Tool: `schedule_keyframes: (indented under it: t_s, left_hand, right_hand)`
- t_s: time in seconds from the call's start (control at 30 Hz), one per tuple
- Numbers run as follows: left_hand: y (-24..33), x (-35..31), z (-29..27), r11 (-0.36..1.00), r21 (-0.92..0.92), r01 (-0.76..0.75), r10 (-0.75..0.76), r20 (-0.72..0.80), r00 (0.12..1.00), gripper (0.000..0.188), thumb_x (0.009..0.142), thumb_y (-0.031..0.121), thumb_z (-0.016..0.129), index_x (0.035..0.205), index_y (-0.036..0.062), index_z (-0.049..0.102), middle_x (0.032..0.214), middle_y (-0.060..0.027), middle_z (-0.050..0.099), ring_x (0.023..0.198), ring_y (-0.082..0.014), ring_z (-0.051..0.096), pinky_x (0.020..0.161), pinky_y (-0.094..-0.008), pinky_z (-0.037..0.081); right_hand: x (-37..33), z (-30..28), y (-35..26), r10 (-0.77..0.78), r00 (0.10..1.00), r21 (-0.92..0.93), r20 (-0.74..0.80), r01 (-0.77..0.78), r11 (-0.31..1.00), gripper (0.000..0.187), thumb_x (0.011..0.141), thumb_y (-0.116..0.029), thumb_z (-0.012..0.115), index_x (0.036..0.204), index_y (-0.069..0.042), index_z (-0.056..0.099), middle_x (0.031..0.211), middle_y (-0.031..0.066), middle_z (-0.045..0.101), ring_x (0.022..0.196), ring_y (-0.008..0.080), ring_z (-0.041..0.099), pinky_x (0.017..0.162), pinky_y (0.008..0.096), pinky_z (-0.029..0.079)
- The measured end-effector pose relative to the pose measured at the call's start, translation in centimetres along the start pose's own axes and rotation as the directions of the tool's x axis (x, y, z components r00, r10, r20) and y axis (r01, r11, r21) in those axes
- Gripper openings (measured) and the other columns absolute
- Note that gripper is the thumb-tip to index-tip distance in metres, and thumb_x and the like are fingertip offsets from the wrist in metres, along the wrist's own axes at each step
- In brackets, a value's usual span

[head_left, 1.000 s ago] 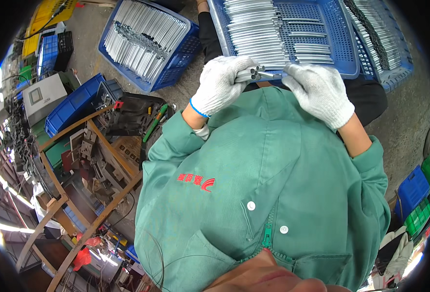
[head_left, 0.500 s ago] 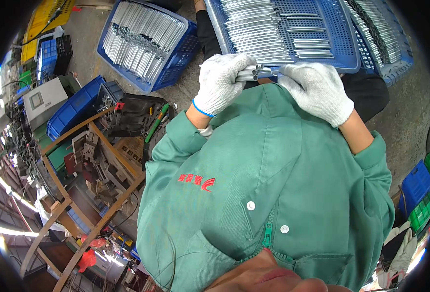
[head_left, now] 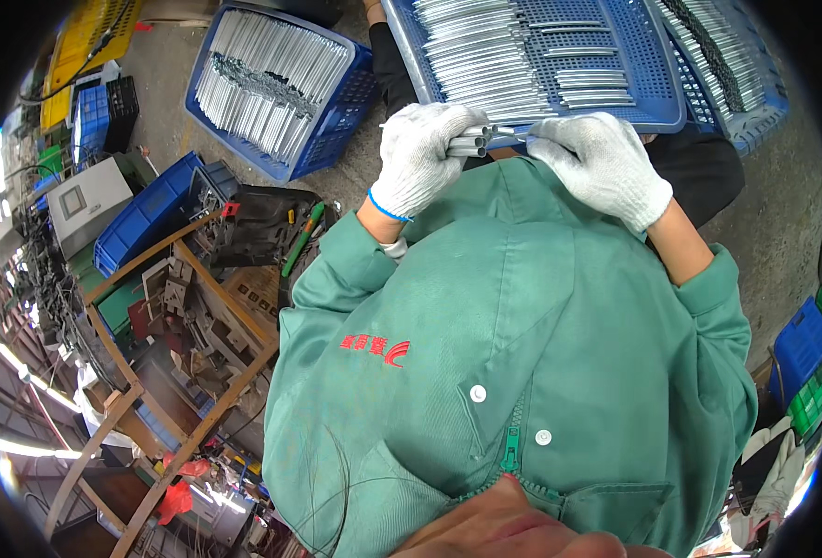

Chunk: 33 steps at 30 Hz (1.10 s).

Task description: The person is inspecting small metal components and sorting them into a blue plastic tray.

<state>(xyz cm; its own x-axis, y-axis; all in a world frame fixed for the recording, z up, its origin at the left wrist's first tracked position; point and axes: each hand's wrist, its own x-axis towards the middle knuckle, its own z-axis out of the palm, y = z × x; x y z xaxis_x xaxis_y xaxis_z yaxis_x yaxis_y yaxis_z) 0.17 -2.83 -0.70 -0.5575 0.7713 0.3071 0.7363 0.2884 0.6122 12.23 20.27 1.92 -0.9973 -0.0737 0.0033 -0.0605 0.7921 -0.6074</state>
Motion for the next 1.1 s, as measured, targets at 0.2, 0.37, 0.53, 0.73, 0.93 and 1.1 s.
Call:
schedule_keyframes:
  t_s: [0.2,0.37,0.53,0.73,0.93,1.1]
  left_hand:
    - [-1.0,1.1,2.1,0.993,0.109,0.052,-0.057,0.044,0.997,0.028,0.08,0.006,0.075,0.107,0.0152,0.076,0.089,-0.0018,0.078,0.076,-0.0246,0.072,0.071,-0.037,0.054]
    - [-4.3,1.8,7.4,0.943,0.252,0.219,-0.265,0.168,0.949,0.025,0.083,0.011,0.073,0.107,0.0164,0.074,0.088,-0.0041,0.078,0.075,-0.0281,0.074,0.068,-0.0404,0.055]
    - [-6.1,1.9,10.5,0.926,0.361,0.112,-0.191,0.19,0.963,0.019,0.084,0.014,0.072,0.103,0.0137,0.071,0.083,-0.007,0.077,0.074,-0.0307,0.074,0.064,-0.0419,0.054]
    - [-4.9,2.7,7.9,0.945,0.296,0.139,-0.215,0.242,0.946,0.024,0.092,0.017,0.073,0.114,0.011,0.069,0.092,-0.0081,0.079,0.079,-0.0293,0.076,0.067,-0.0376,0.057]
    - [-3.1,1.2,4.2,0.943,-0.147,0.3,-0.241,0.319,0.916,0.029,0.097,0.008,0.073,0.124,0.0056,0.066,0.105,-0.0095,0.08,0.09,-0.023,0.079,0.077,-0.0315,0.061]
    - [-3.1,0.2,3.3,0.894,-0.286,0.345,-0.241,0.342,0.908,0.031,0.095,-0.005,0.07,0.124,0.0035,0.064,0.108,-0.0095,0.08,0.097,-0.02,0.079,0.082,-0.028,0.062]
  right_hand:
    - [0.5,0.1,2.0,0.274,0.961,0.158,0.046,-0.278,0.948,0.032,0.1,-0.034,0.063,0.105,-0.009,0.081,0.087,0.0108,0.079,0.072,0.0314,0.072,0.067,0.0423,0.056]
    - [-0.8,1.3,4.1,0.308,0.943,0.038,-0.123,-0.306,0.951,0.033,0.1,-0.034,0.063,0.107,-0.007,0.08,0.093,0.013,0.08,0.078,0.0357,0.074,0.07,0.0444,0.057]
    - [-2.2,2.0,4.8,0.354,0.924,0.027,-0.146,-0.354,0.935,0.033,0.1,-0.034,0.064,0.107,-0.006,0.08,0.094,0.0138,0.08,0.081,0.0378,0.075,0.07,0.0458,0.057]
    - [-2.4,1.9,4.5,0.306,0.937,0.013,-0.167,-0.308,0.951,0.031,0.1,-0.033,0.065,0.106,-0.006,0.079,0.091,0.0133,0.08,0.076,0.0367,0.074,0.068,0.0449,0.056]
    - [-1.8,0.8,2.6,0.201,0.961,0.042,-0.19,-0.197,0.98,0.03,0.1,-0.032,0.066,0.104,-0.006,0.079,0.087,0.011,0.08,0.068,0.0329,0.073,0.062,0.0408,0.055]
    - [-1.9,0.6,2.0,0.082,0.973,-0.01,-0.214,-0.086,0.996,0.029,0.099,-0.033,0.068,0.104,-0.007,0.079,0.085,0.0094,0.079,0.063,0.029,0.071,0.058,0.0375,0.053]
